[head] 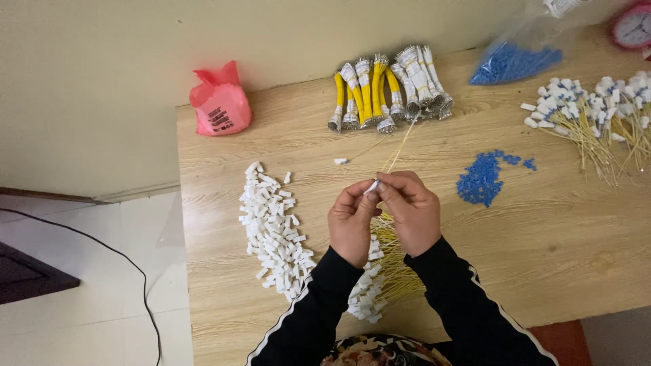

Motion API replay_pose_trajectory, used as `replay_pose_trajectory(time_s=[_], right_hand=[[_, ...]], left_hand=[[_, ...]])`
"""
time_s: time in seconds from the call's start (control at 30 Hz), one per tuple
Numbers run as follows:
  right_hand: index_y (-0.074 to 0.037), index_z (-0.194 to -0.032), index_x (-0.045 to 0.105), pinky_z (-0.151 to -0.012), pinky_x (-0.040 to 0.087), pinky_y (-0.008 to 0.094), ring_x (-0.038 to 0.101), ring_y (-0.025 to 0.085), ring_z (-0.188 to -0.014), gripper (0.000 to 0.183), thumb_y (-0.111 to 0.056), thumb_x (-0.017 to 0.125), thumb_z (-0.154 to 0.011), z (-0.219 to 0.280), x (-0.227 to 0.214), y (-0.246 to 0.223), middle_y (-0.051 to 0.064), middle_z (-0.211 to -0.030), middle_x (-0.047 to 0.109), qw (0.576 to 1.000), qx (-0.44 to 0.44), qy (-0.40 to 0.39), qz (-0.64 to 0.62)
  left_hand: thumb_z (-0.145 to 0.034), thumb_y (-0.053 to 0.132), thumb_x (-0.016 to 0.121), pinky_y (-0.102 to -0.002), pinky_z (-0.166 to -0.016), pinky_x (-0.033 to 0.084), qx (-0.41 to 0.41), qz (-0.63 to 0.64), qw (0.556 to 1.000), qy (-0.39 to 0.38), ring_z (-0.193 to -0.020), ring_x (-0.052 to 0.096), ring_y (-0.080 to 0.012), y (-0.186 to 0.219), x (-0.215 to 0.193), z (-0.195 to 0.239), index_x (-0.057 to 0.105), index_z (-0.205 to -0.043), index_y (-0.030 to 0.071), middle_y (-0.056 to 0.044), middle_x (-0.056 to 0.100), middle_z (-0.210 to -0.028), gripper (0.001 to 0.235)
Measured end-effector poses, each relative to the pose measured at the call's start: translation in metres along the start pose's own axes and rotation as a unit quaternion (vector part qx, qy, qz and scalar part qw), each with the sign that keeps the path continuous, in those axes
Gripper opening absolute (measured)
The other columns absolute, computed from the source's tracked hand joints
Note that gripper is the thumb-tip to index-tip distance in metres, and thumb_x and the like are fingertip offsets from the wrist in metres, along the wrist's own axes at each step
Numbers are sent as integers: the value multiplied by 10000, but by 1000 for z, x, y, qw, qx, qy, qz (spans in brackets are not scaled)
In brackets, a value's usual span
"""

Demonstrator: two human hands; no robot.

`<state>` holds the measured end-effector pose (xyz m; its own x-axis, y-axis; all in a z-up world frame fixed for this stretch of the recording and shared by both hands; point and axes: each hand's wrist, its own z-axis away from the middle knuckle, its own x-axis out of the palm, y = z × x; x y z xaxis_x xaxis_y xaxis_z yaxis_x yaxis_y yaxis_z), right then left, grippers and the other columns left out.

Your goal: Assembling small white plastic sleeves onto thin yellow wire stems

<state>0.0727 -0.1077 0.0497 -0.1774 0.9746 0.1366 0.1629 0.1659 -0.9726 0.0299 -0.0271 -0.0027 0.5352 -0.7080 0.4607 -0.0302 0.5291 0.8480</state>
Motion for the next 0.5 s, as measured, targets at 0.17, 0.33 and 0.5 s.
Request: replay_pose_trajectory(time_s=[0.17, 0.33, 0.5], right_hand=[[40, -1014, 702, -650, 534, 334, 645, 201, -759, 141, 28, 674, -876, -1, -1, -8, 128, -865, 595, 993, -61, -4, 105], [-22, -1077, 728, -799, 509, 359, 637, 229, -862, 200, -16, 657, -889, 2, -4, -11, 115, -902, 608, 969, -107, -18, 224], [-10, -1070, 715, -762, 513, 382, 656, 284, -840, 194, 12, 629, -898, -3, -5, -5, 142, -885, 618, 965, -108, -39, 235]], left_hand=[[-911, 122, 663, -182, -658, 542, 2, 3, 1000, -2, -848, 692, -120, -8, -4, -3, 661, -1118, 46, -80, 734, -942, 220], [-930, 121, 637, -178, -656, 545, -8, 7, 1000, 0, -840, 687, -109, -2, 0, -3, 656, -1124, 46, -65, 730, -940, 209], [-937, 159, 632, -185, -608, 540, -36, 38, 999, 9, -794, 696, -136, -14, -7, -11, 645, -1098, 45, -70, 714, -921, 198]])
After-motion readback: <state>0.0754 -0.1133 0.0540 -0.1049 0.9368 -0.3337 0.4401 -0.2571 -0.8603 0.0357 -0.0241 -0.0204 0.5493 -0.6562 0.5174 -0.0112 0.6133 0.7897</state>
